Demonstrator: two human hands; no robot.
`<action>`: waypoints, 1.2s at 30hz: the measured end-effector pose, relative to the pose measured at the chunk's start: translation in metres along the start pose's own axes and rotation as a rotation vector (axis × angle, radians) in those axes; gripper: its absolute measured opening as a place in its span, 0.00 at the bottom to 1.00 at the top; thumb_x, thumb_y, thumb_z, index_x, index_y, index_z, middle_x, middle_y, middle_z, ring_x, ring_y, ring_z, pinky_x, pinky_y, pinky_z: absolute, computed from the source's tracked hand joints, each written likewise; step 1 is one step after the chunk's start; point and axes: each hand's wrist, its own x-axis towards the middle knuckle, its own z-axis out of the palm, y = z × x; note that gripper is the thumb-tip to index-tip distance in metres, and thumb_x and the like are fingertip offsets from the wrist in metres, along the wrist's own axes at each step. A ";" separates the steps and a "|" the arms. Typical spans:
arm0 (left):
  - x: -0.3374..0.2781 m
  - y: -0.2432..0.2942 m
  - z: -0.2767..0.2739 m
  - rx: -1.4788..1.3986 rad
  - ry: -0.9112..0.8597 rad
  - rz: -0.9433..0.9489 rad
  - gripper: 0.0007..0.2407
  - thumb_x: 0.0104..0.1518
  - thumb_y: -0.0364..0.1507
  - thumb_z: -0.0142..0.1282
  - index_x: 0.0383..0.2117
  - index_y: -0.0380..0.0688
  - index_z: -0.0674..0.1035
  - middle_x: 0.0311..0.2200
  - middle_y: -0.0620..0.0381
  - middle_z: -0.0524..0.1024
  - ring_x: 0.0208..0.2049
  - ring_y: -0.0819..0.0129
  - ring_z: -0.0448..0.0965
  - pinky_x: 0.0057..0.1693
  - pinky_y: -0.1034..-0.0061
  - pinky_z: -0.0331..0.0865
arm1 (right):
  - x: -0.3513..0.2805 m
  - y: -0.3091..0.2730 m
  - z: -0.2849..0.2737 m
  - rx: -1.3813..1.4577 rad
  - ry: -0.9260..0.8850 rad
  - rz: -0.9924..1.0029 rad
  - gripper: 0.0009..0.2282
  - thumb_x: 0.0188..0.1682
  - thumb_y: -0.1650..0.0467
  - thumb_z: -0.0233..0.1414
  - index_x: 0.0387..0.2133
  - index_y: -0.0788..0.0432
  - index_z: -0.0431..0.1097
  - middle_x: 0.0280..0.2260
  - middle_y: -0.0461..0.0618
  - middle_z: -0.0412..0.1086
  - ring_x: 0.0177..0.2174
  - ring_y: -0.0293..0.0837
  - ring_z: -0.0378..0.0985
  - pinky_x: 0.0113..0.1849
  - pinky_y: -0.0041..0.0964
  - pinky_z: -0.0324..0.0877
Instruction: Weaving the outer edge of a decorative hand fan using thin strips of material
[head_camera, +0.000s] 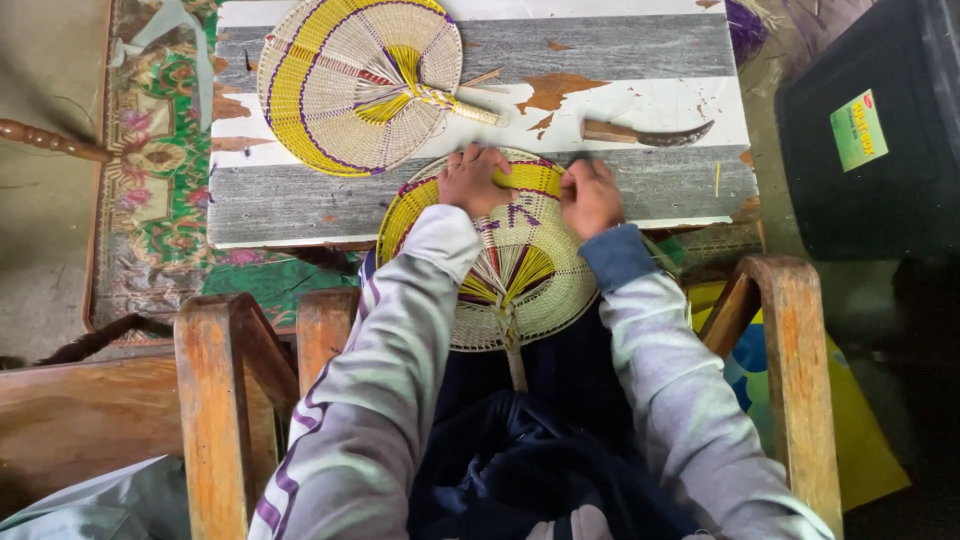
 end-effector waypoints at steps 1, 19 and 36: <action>0.001 -0.001 0.002 -0.013 -0.004 -0.005 0.17 0.46 0.48 0.66 0.40 0.71 0.73 0.54 0.70 0.65 0.62 0.59 0.60 0.64 0.64 0.57 | 0.008 0.007 0.019 0.114 -0.026 -0.014 0.06 0.46 0.66 0.57 0.33 0.45 0.66 0.38 0.44 0.62 0.46 0.51 0.71 0.49 0.46 0.69; -0.029 -0.001 0.004 0.032 0.018 -0.034 0.17 0.50 0.48 0.63 0.41 0.68 0.70 0.56 0.68 0.63 0.63 0.54 0.60 0.67 0.59 0.54 | 0.028 -0.044 0.028 0.174 -0.295 0.120 0.13 0.37 0.57 0.66 0.30 0.49 0.80 0.37 0.52 0.76 0.44 0.55 0.79 0.48 0.47 0.75; -0.056 0.016 -0.022 -0.047 -0.131 0.155 0.08 0.61 0.46 0.51 0.44 0.79 0.78 0.59 0.68 0.66 0.64 0.54 0.62 0.64 0.56 0.52 | 0.022 -0.031 -0.007 0.059 -0.219 0.103 0.10 0.35 0.58 0.62 0.24 0.47 0.78 0.35 0.51 0.73 0.43 0.55 0.79 0.47 0.47 0.76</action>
